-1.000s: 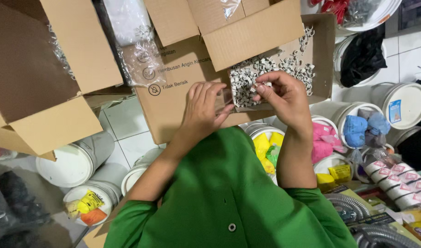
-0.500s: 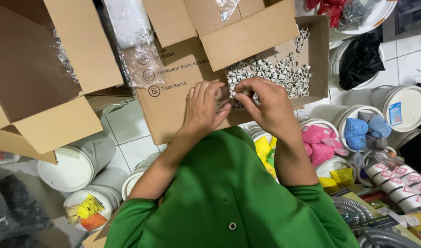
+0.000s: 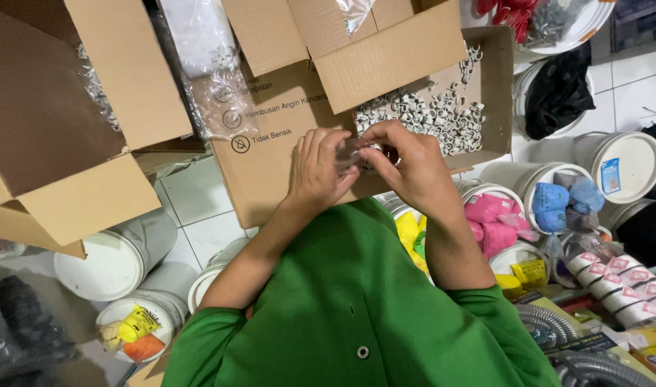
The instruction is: The person places small metal hardware pieces from a box into small plastic bags, then places the filled bags and other instruction papers into larger cardboard boxes.
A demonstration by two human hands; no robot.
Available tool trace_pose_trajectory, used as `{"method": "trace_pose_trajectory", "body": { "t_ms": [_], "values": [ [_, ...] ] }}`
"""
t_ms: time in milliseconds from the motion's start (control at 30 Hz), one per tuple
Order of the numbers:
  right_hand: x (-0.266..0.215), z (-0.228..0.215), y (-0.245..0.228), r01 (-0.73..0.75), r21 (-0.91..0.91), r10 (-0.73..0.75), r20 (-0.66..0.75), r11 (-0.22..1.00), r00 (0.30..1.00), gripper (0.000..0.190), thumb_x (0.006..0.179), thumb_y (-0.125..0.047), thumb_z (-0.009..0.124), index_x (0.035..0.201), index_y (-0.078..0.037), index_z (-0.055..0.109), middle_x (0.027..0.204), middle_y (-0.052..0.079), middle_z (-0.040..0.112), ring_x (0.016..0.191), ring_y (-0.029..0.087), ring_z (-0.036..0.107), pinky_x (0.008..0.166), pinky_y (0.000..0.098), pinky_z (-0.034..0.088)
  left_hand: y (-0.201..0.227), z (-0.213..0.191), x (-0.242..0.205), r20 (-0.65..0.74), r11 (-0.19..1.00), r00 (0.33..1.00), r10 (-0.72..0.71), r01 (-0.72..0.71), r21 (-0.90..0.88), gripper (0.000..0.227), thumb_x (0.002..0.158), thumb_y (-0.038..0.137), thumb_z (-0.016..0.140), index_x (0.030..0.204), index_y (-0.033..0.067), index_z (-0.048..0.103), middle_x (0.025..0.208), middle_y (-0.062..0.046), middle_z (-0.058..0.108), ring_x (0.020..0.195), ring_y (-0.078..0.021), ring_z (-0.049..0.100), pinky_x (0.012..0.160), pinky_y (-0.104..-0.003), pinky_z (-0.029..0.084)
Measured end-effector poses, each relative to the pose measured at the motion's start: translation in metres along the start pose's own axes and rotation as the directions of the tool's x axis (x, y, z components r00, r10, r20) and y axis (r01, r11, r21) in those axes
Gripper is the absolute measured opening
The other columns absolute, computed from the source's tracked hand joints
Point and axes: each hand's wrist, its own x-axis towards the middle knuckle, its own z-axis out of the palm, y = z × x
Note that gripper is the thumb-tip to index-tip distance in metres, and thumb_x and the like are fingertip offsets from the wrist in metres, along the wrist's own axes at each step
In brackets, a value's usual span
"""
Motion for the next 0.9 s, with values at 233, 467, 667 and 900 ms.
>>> {"method": "trace_pose_trajectory", "body": {
  "t_ms": [233,467,667,900],
  "values": [
    [0.003,0.003,0.008,-0.104,0.117,0.109,-0.038,0.988,0.993,0.015,0.100,-0.004,0.072,0.111,0.001,0.064,0.098,0.009,0.077,0.084,0.014,0.076,0.072,0.0256,0.058,-0.011,0.012,0.000,-0.040,0.992,0.999,-0.032,0.027,-0.126,0.060,0.083,0.014,0.084,0.130,0.0055,0.049,0.108,-0.012,0.057,0.097,-0.0309,0.057,0.089,-0.045,0.046],
    [0.006,0.004,0.013,0.100,-0.075,-0.105,-0.060,0.992,0.993,0.013,0.090,-0.001,0.079,0.101,0.003,0.072,0.102,0.016,0.066,0.096,0.023,0.066,0.082,0.0322,0.053,-0.015,0.012,0.000,-0.067,0.989,0.998,-0.014,0.004,-0.148,0.059,0.084,0.015,0.084,0.129,0.0039,0.049,0.109,-0.014,0.058,0.095,-0.0309,0.057,0.090,-0.044,0.046],
    [0.005,0.004,0.015,0.057,0.067,-0.049,-0.106,0.996,0.993,0.015,0.092,0.001,0.078,0.106,0.002,0.071,0.101,0.013,0.066,0.090,0.023,0.065,0.078,0.0310,0.053,-0.014,0.011,0.001,-0.084,0.990,0.996,-0.001,-0.011,-0.139,0.061,0.083,0.018,0.086,0.129,0.0042,0.049,0.109,-0.014,0.057,0.096,-0.0312,0.056,0.089,-0.044,0.045],
    [0.008,0.005,0.009,0.115,0.053,-0.113,-0.040,0.992,0.993,0.014,0.092,0.003,0.076,0.103,0.002,0.068,0.104,0.013,0.071,0.099,0.024,0.072,0.087,0.0335,0.057,-0.016,0.011,0.001,-0.064,0.990,0.998,-0.008,-0.001,-0.140,0.064,0.078,0.015,0.084,0.130,0.0037,0.049,0.106,-0.013,0.055,0.094,-0.0305,0.056,0.089,-0.044,0.044]
  ]
}}
